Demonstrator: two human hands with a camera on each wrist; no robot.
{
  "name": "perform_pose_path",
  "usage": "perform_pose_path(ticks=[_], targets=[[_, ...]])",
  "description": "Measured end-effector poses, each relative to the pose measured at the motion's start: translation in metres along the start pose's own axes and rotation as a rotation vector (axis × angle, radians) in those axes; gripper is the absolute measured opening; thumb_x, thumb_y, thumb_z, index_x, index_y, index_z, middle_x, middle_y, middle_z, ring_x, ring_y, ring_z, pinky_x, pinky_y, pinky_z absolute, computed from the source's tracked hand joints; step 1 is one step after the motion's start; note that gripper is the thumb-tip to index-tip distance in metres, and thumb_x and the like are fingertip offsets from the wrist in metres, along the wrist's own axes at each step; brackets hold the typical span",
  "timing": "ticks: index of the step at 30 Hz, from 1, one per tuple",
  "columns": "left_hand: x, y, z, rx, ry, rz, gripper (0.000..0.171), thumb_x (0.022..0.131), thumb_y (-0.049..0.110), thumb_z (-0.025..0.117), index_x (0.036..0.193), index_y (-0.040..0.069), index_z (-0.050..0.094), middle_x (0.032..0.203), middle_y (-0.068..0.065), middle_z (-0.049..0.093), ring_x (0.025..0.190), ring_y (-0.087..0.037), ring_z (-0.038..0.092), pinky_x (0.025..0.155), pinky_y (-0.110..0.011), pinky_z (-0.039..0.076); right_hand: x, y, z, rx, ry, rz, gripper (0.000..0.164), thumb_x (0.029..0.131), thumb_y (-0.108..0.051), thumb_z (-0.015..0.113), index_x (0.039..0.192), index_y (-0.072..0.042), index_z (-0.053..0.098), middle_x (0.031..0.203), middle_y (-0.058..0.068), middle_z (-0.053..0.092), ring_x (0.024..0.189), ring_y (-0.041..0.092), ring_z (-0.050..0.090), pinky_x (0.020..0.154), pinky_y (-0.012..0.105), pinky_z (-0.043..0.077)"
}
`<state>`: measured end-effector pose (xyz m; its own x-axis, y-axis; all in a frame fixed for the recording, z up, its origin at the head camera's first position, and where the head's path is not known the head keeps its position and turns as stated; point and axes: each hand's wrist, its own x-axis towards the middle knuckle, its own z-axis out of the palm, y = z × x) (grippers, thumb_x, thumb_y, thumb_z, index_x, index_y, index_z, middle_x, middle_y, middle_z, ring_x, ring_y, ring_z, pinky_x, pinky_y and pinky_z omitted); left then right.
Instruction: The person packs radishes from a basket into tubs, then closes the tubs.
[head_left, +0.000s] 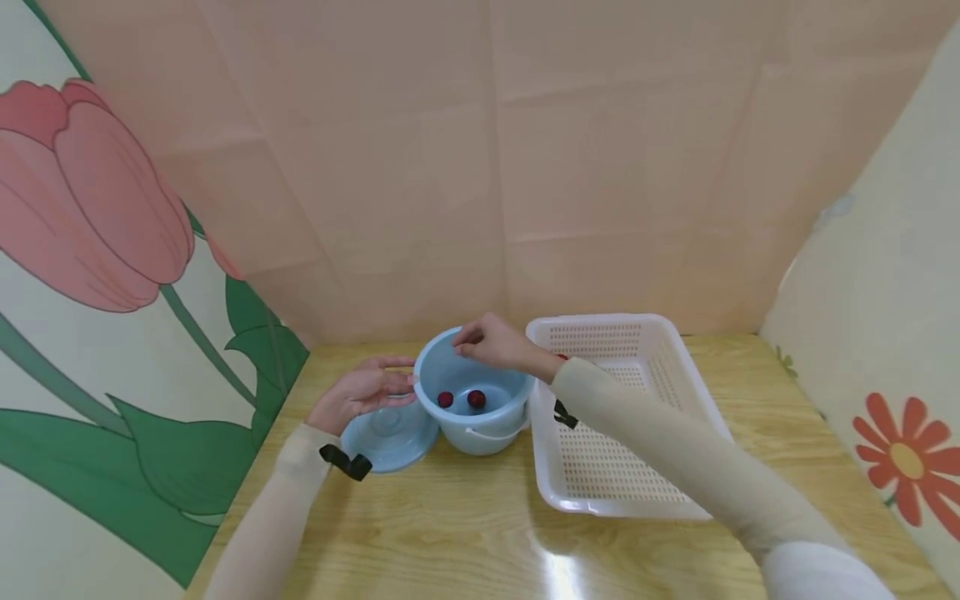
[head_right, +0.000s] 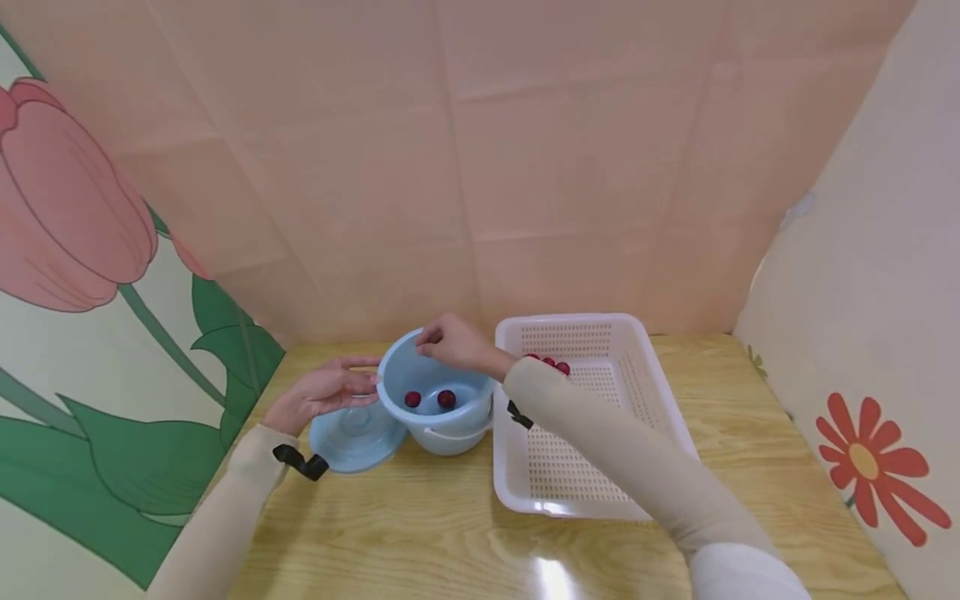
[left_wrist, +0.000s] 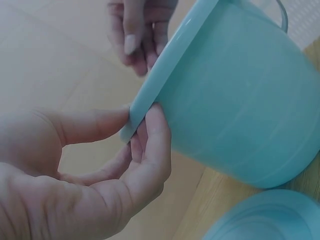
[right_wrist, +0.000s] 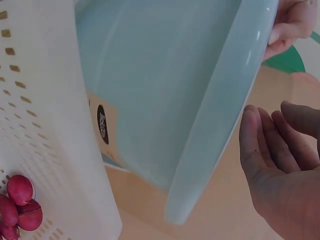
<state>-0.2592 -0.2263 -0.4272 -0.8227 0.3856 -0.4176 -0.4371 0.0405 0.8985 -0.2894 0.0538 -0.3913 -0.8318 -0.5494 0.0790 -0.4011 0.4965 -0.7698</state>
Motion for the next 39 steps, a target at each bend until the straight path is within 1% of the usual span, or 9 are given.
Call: perform_pose_path(ticks=[3, 8, 12, 15, 18, 21, 27, 34, 39], targets=[[0.001, 0.000, 0.000, -0.022, -0.001, -0.006, 0.060, 0.104, -0.003, 0.058, 0.160, 0.001, 0.037, 0.123, -0.011, 0.070, 0.100, -0.017, 0.074, 0.093, -0.033, 0.063, -0.008, 0.002, -0.009, -0.009, 0.025, 0.007, 0.023, 0.099, -0.013, 0.071, 0.116, 0.000, 0.078, 0.112, 0.013, 0.080, 0.106, 0.023, 0.074, 0.092, 0.035, 0.061], [0.000, -0.001, 0.001, -0.037, 0.004, -0.007, 0.061, 0.103, -0.006, 0.058, 0.159, 0.002, 0.038, 0.132, -0.017, 0.066, 0.101, -0.018, 0.073, 0.100, -0.037, 0.061, -0.022, 0.016, -0.025, 0.013, 0.072, 0.024, 0.022, 0.099, -0.016, 0.072, 0.113, 0.000, 0.079, 0.102, 0.013, 0.080, 0.092, 0.016, 0.073, 0.081, 0.027, 0.059], [0.001, -0.001, 0.001, -0.014, 0.012, 0.003, 0.059, 0.103, -0.004, 0.059, 0.158, 0.001, 0.039, 0.131, -0.017, 0.069, 0.099, -0.017, 0.074, 0.094, -0.035, 0.063, -0.035, 0.034, -0.037, 0.026, 0.120, 0.039, 0.019, 0.099, -0.014, 0.071, 0.111, -0.001, 0.079, 0.104, 0.015, 0.080, 0.093, 0.017, 0.074, 0.083, 0.030, 0.062], [0.003, -0.002, 0.001, 0.000, 0.010, 0.012, 0.059, 0.104, -0.002, 0.059, 0.159, 0.000, 0.038, 0.123, -0.014, 0.073, 0.096, -0.015, 0.075, 0.088, -0.032, 0.064, -0.044, 0.050, -0.044, 0.016, 0.181, 0.056, 0.018, 0.100, -0.013, 0.070, 0.111, -0.002, 0.080, 0.109, 0.016, 0.080, 0.099, 0.022, 0.075, 0.088, 0.034, 0.063], [0.003, -0.002, 0.001, -0.006, 0.009, 0.016, 0.059, 0.104, -0.003, 0.059, 0.159, -0.001, 0.037, 0.117, -0.011, 0.075, 0.095, -0.015, 0.075, 0.085, -0.031, 0.065, -0.052, 0.068, -0.051, 0.001, 0.257, 0.084, 0.018, 0.100, -0.013, 0.070, 0.110, -0.001, 0.080, 0.110, 0.016, 0.079, 0.101, 0.026, 0.075, 0.089, 0.037, 0.063], [0.002, -0.002, 0.000, -0.002, 0.010, 0.015, 0.059, 0.104, -0.001, 0.060, 0.158, -0.001, 0.038, 0.118, -0.010, 0.074, 0.096, -0.015, 0.074, 0.087, -0.031, 0.065, -0.060, 0.085, -0.059, -0.028, 0.306, 0.126, 0.019, 0.100, -0.015, 0.071, 0.109, 0.000, 0.080, 0.108, 0.017, 0.079, 0.099, 0.027, 0.074, 0.087, 0.036, 0.062], [-0.002, -0.001, -0.001, 0.005, 0.007, 0.012, 0.059, 0.104, 0.000, 0.061, 0.158, 0.001, 0.040, 0.125, -0.012, 0.072, 0.097, -0.015, 0.075, 0.089, -0.031, 0.064, -0.075, 0.124, -0.068, -0.078, 0.315, 0.232, 0.021, 0.102, -0.021, 0.069, 0.110, -0.004, 0.079, 0.108, 0.015, 0.078, 0.092, 0.023, 0.070, 0.077, 0.029, 0.057], [-0.002, -0.002, 0.001, -0.041, 0.003, 0.004, 0.059, 0.103, -0.002, 0.061, 0.158, 0.002, 0.041, 0.134, -0.016, 0.068, 0.100, -0.017, 0.074, 0.090, -0.031, 0.064, -0.087, 0.162, -0.069, -0.134, 0.327, 0.253, 0.018, 0.100, -0.018, 0.071, 0.107, -0.003, 0.079, 0.108, 0.017, 0.079, 0.097, 0.028, 0.073, 0.088, 0.046, 0.062], [-0.003, -0.003, -0.001, -0.057, -0.012, 0.003, 0.061, 0.103, -0.004, 0.060, 0.159, 0.002, 0.038, 0.134, -0.017, 0.067, 0.099, -0.017, 0.074, 0.092, -0.033, 0.064, -0.091, 0.175, -0.065, -0.120, 0.325, 0.298, 0.021, 0.100, -0.016, 0.070, 0.112, 0.001, 0.076, 0.114, 0.022, 0.076, 0.103, 0.035, 0.073, 0.085, 0.045, 0.064]])
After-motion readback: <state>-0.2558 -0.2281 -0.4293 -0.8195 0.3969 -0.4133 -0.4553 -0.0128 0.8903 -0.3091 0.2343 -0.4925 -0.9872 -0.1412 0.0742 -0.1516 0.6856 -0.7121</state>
